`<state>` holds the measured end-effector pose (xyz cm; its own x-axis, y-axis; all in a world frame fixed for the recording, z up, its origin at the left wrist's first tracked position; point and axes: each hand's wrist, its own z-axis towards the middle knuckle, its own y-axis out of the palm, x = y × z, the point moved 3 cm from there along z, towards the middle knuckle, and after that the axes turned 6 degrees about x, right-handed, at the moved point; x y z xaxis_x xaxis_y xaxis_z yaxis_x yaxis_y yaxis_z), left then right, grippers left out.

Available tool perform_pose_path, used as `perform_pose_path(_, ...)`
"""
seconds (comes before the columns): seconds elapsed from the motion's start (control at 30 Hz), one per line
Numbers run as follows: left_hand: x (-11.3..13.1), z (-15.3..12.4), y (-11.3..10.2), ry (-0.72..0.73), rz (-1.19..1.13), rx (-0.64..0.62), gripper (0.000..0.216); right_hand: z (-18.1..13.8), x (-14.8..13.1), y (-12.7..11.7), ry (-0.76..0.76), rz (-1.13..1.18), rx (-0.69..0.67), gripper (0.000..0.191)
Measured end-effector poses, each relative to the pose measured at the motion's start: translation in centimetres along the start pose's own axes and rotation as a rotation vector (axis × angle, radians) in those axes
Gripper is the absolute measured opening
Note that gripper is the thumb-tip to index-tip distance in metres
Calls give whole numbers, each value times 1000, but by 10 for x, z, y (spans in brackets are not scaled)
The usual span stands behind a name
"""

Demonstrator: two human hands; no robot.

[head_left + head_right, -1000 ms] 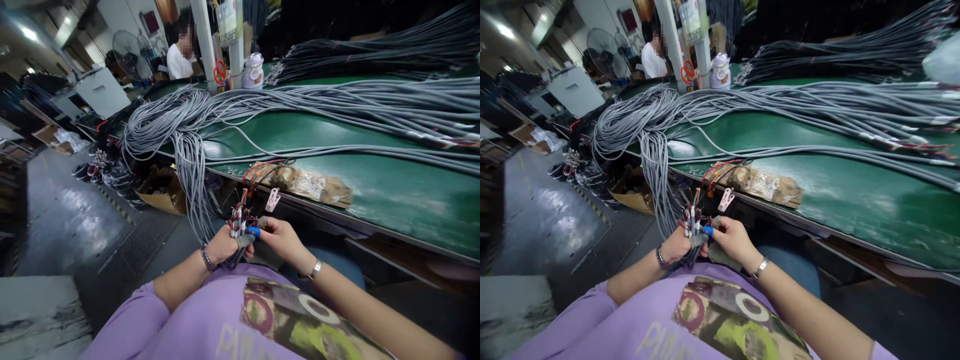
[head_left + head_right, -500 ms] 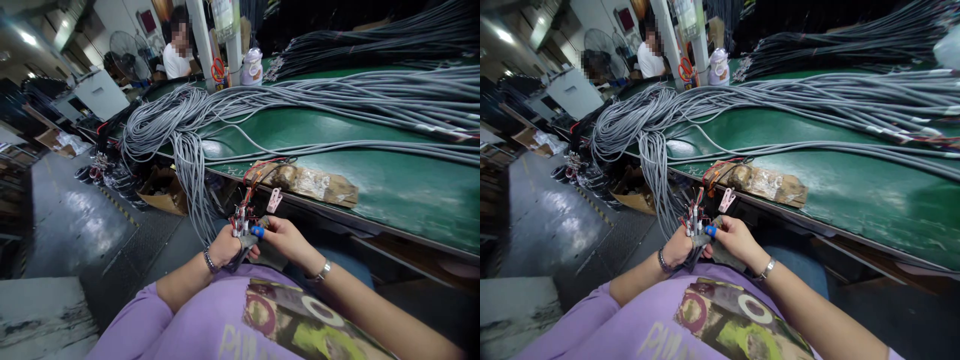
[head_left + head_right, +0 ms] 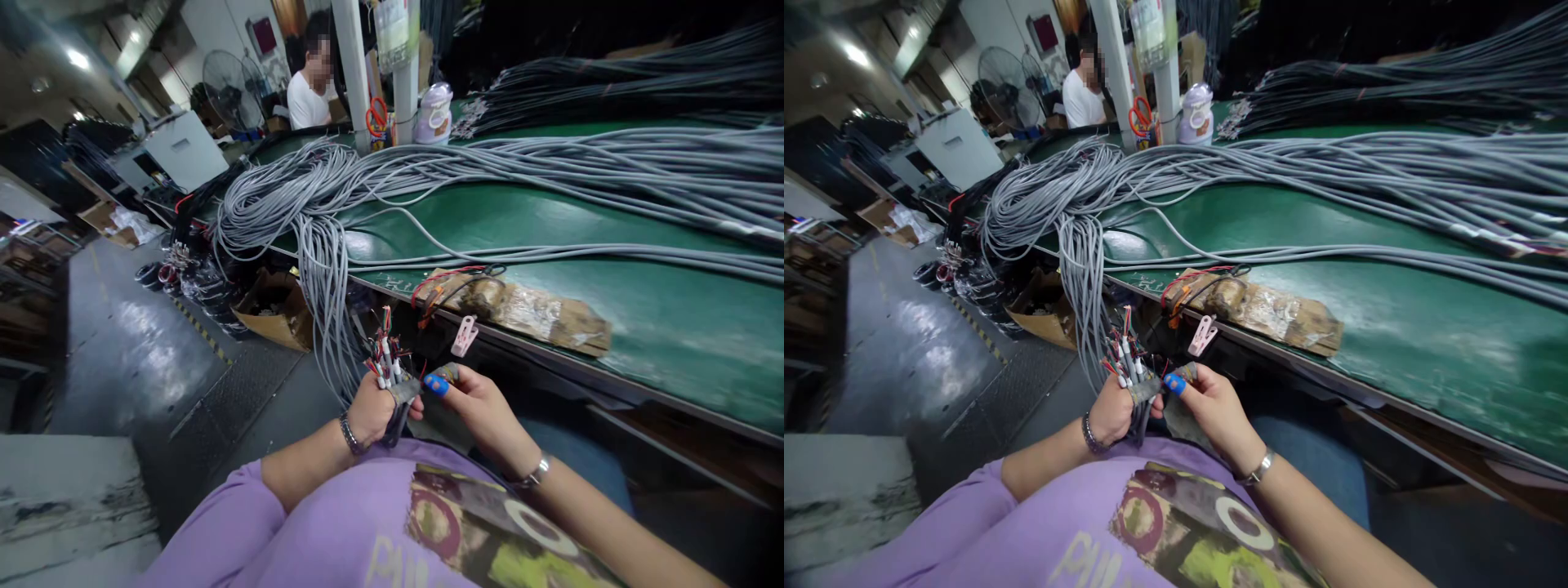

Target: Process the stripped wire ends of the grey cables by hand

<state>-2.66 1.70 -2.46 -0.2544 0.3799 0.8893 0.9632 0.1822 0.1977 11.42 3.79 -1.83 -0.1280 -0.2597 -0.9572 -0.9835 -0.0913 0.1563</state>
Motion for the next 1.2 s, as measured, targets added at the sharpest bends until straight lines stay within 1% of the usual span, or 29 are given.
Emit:
perform_pose_path(0.07,1,0,0,11,6,-2,43,1,0,0,2,-11,3,43)
perform_pose_path(0.2,4,2,-2,61,-13,74,40,-1,0,1,20,-32,-11,45)
perform_pose_path(0.33,6,4,-1,84,-3,98,40,-4,0,2,9,-19,-41,45)
perform_pose_path(0.5,11,4,-1,81,-2,76,41,-7,0,0,-58,-50,-88,41)
perform_pose_path(0.6,14,4,-2,97,4,57,42,-8,-1,-2,-78,-69,-122,42)
perform_pose_path(0.73,15,2,-2,114,18,49,42,-6,-3,-4,-40,-47,-141,42)
perform_pose_path(0.87,13,-2,1,125,75,24,42,-5,-7,0,3,8,-143,42)
perform_pose_path(1.0,16,-3,0,133,87,11,42,-5,-4,-3,15,18,-193,42)
perform_pose_path(1.1,24,2,-5,95,74,-56,41,-2,7,-16,63,109,-209,51)
perform_pose_path(1.17,30,7,-6,47,66,-162,41,4,13,-28,119,190,-170,56)
perform_pose_path(1.2,32,9,-5,17,62,-223,41,8,15,-34,158,223,-135,55)
